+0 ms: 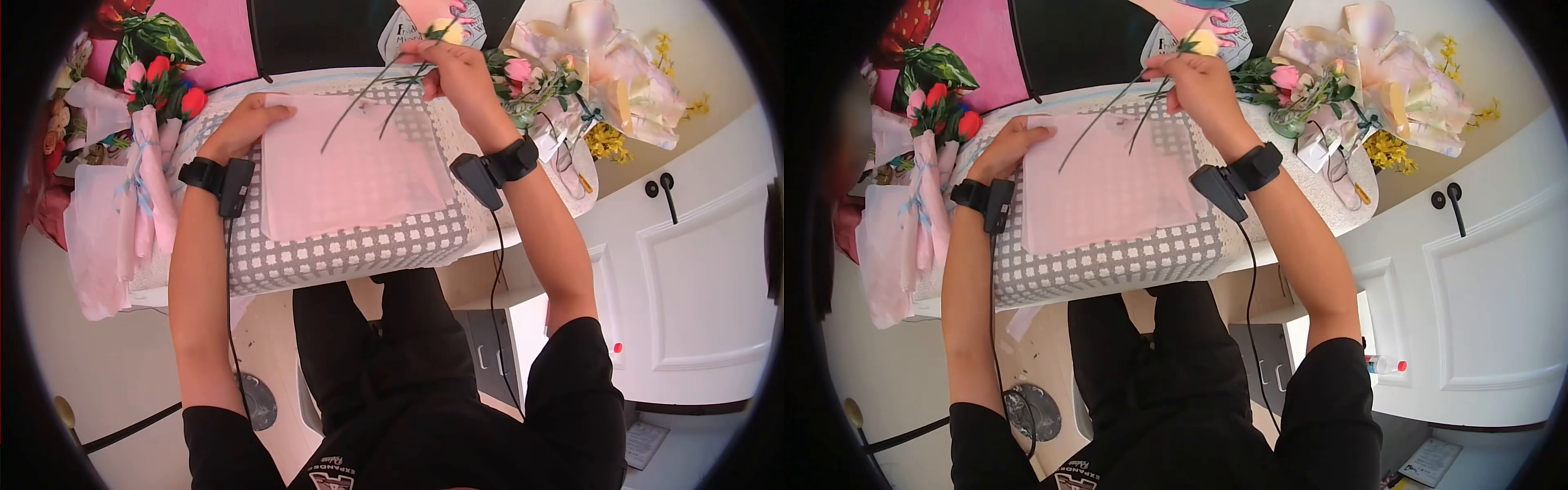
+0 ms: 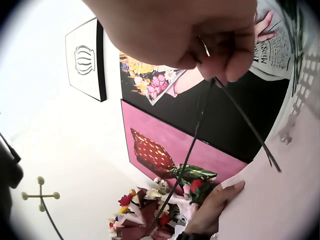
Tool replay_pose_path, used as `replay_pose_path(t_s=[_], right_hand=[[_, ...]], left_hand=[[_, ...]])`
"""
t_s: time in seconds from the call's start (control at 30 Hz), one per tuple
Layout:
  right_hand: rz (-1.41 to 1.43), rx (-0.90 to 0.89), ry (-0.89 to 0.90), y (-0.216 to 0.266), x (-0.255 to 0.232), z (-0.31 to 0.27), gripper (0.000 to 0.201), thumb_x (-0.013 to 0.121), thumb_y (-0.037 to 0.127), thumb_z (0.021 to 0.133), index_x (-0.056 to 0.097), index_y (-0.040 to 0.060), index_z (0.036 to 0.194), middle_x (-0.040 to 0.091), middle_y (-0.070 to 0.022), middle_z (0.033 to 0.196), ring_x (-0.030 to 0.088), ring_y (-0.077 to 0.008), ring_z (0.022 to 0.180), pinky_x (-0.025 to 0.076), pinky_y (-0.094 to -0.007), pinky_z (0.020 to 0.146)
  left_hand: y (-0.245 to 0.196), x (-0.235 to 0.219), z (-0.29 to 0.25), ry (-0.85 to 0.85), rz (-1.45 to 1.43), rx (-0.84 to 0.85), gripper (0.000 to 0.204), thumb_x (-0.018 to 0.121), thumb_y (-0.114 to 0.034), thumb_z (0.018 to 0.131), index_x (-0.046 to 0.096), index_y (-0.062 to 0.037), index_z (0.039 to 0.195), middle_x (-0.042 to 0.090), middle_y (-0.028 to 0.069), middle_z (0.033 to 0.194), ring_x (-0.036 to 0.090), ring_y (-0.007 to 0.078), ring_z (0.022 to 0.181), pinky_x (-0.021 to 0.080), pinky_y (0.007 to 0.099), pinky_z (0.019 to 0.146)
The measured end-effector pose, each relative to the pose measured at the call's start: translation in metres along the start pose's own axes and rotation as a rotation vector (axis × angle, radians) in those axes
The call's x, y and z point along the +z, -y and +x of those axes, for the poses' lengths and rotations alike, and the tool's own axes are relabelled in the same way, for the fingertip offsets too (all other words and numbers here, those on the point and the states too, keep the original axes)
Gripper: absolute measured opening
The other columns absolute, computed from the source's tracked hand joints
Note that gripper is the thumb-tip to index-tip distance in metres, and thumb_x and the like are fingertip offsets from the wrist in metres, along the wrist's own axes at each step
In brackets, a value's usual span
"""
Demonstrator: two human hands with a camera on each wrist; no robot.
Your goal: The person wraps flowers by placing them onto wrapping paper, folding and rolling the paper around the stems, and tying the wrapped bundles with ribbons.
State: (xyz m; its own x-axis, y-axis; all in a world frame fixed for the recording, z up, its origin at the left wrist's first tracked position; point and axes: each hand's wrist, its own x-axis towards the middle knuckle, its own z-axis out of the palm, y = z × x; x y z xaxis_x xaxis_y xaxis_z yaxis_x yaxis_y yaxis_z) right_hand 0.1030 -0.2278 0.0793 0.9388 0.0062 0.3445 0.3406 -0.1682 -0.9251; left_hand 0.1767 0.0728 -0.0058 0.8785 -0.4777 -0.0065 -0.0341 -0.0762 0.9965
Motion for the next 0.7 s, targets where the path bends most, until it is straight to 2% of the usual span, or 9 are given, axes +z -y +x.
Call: replay_pose_path(t_s=[0.1,0.2,0.33,0.37,0.43,0.47,0.53,0.63,0.7], right_hand=[[-0.034,0.002,0.079,0.012,0.009,-0.006,0.028,0.054,0.017,0.093,0.072,-0.0034,0.099,0.073,-0.0081,0.089,0.053,-0.0078,0.048,0.045,-0.0229,0.048],[-0.076,0.038,0.179,0.013,0.019,-0.017,0.031,0.051,0.019,0.095,0.072,-0.0013,0.103,0.073,-0.0072,0.092,0.054,-0.0070,0.051,0.045,-0.0218,0.050],[-0.108,0.179,0.298,0.002,0.042,-0.014,0.031,0.049,0.019,0.097,0.072,0.0001,0.107,0.073,-0.0066,0.095,0.055,-0.0069,0.053,0.048,-0.0214,0.053],[-0.055,0.168,0.293,-0.005,0.047,-0.012,0.029,0.055,0.020,0.091,0.072,-0.0035,0.095,0.071,-0.0089,0.085,0.060,-0.0115,0.052,0.052,-0.0248,0.051],[-0.075,0.201,0.316,-0.017,0.058,-0.008,0.029,0.057,0.022,0.091,0.071,-0.0038,0.093,0.071,-0.0087,0.083,0.061,-0.0121,0.053,0.052,-0.0257,0.051],[-0.109,0.225,0.338,-0.022,0.062,-0.005,0.030,0.058,0.023,0.091,0.071,-0.0041,0.092,0.070,-0.0085,0.081,0.062,-0.0128,0.054,0.053,-0.0265,0.051],[-0.103,0.223,0.390,-0.035,0.069,0.003,0.030,0.060,0.024,0.091,0.070,-0.0044,0.090,0.069,-0.0080,0.079,0.065,-0.0141,0.056,0.054,-0.0274,0.050],[-0.047,0.287,0.424,-0.047,0.077,0.004,0.031,0.060,0.025,0.091,0.070,-0.0043,0.095,0.068,-0.0074,0.079,0.064,-0.0142,0.056,0.054,-0.0267,0.051],[0.044,0.314,0.433,-0.046,0.076,0.001,0.033,0.055,0.023,0.095,0.069,0.0003,0.114,0.069,-0.0103,0.108,0.062,-0.0115,0.059,0.053,-0.0239,0.057]], left_hand=[[-0.006,0.006,-0.005,0.061,0.060,-0.106,0.025,0.063,-0.017,0.090,0.068,-0.0026,0.110,0.068,0.0008,0.087,0.062,0.0068,0.070,0.049,0.0219,0.059],[-0.003,0.006,-0.003,0.133,0.112,-0.131,0.027,0.063,-0.017,0.090,0.067,-0.0033,0.113,0.067,0.0002,0.086,0.061,0.0057,0.067,0.048,0.0212,0.056],[-0.003,0.001,-0.004,0.190,0.118,-0.157,0.029,0.064,-0.019,0.092,0.064,-0.0033,0.117,0.069,0.0001,0.092,0.063,0.0055,0.072,0.051,0.0210,0.060],[-0.006,0.003,-0.005,0.174,0.074,-0.176,0.030,0.064,-0.022,0.093,0.064,-0.0033,0.116,0.069,-0.0003,0.092,0.062,0.0047,0.071,0.050,0.0203,0.059],[-0.021,0.018,-0.013,0.119,0.022,-0.194,0.032,0.065,-0.031,0.094,0.067,-0.0035,0.110,0.068,-0.0013,0.090,0.060,0.0025,0.066,0.047,0.0187,0.056],[-0.020,0.014,-0.011,0.111,0.029,-0.195,0.032,0.065,-0.031,0.094,0.067,-0.0035,0.110,0.068,-0.0013,0.090,0.060,0.0025,0.066,0.047,0.0187,0.056],[-0.017,0.011,-0.008,0.226,0.106,-0.153,0.032,0.067,-0.032,0.093,0.068,-0.0036,0.107,0.068,-0.0018,0.089,0.059,0.0027,0.068,0.047,0.0193,0.059],[-0.009,0.008,-0.006,0.198,0.177,-0.128,0.030,0.071,-0.029,0.090,0.069,-0.0027,0.105,0.067,-0.0024,0.087,0.059,0.0038,0.072,0.047,0.0204,0.063],[-0.008,0.009,-0.003,0.207,0.191,-0.092,0.029,0.072,-0.027,0.089,0.069,-0.0023,0.104,0.067,-0.0024,0.087,0.060,0.0043,0.073,0.047,0.0207,0.065]])
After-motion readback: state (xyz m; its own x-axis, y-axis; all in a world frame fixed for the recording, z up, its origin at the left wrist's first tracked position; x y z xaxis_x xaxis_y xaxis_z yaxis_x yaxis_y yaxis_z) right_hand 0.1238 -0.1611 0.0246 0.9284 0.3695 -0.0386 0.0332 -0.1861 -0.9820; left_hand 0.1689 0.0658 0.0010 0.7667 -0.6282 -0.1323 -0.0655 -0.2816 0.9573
